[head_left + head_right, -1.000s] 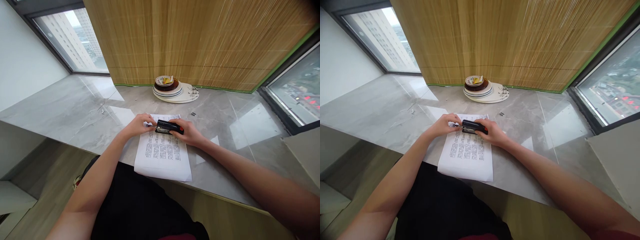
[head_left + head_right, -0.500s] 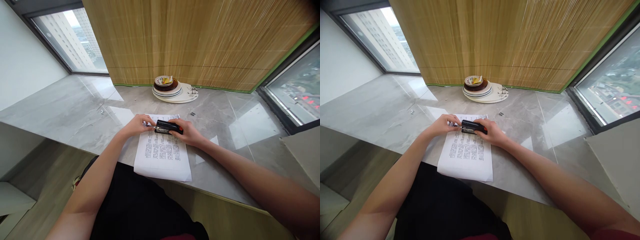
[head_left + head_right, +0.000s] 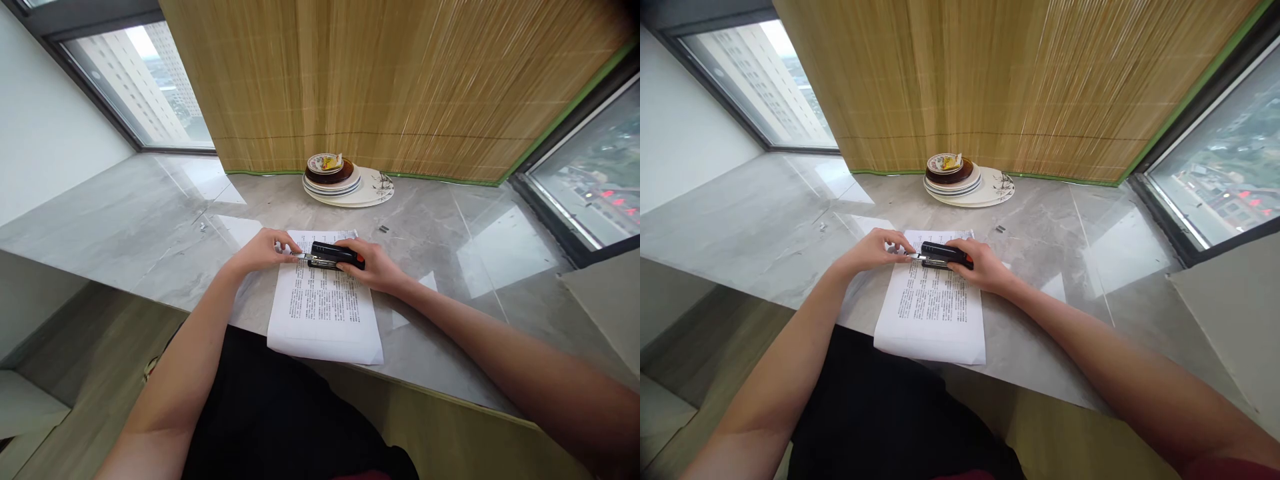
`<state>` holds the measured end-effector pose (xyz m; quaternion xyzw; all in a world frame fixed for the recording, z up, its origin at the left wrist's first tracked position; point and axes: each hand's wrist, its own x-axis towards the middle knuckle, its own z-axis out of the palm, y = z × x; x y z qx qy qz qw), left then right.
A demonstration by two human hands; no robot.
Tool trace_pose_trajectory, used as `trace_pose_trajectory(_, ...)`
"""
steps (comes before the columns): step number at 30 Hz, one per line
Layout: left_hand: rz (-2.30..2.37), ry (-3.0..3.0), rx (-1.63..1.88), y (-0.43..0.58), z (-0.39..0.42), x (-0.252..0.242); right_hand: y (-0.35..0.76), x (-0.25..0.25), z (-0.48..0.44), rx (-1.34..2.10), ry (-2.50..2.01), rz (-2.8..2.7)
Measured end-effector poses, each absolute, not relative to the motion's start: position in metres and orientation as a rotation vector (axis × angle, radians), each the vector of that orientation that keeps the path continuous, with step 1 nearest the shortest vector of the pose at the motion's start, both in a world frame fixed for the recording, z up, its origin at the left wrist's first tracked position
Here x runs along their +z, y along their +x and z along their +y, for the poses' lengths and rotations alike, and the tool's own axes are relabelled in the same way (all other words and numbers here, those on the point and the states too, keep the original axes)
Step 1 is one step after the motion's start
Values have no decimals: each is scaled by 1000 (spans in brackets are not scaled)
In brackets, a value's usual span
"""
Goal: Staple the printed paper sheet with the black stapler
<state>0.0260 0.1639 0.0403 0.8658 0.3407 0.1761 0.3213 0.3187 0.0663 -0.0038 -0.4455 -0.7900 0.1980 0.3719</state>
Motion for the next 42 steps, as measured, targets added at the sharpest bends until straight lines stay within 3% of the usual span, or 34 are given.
trace_pose_trajectory(14,907,2304,485,16,175,30,319,-3,66,536,-1137,-1979)
trace_pose_trajectory(26,944,2822,604,53,158,22,320,-9,70,518,-1091,-2012)
trace_pose_trajectory(35,1010,2628,747,71,145,21,318,-11,71,441,-1099,-2099)
trace_pose_trajectory(42,861,2645,474,64,155,12,318,-7,66,464,-1149,-1992)
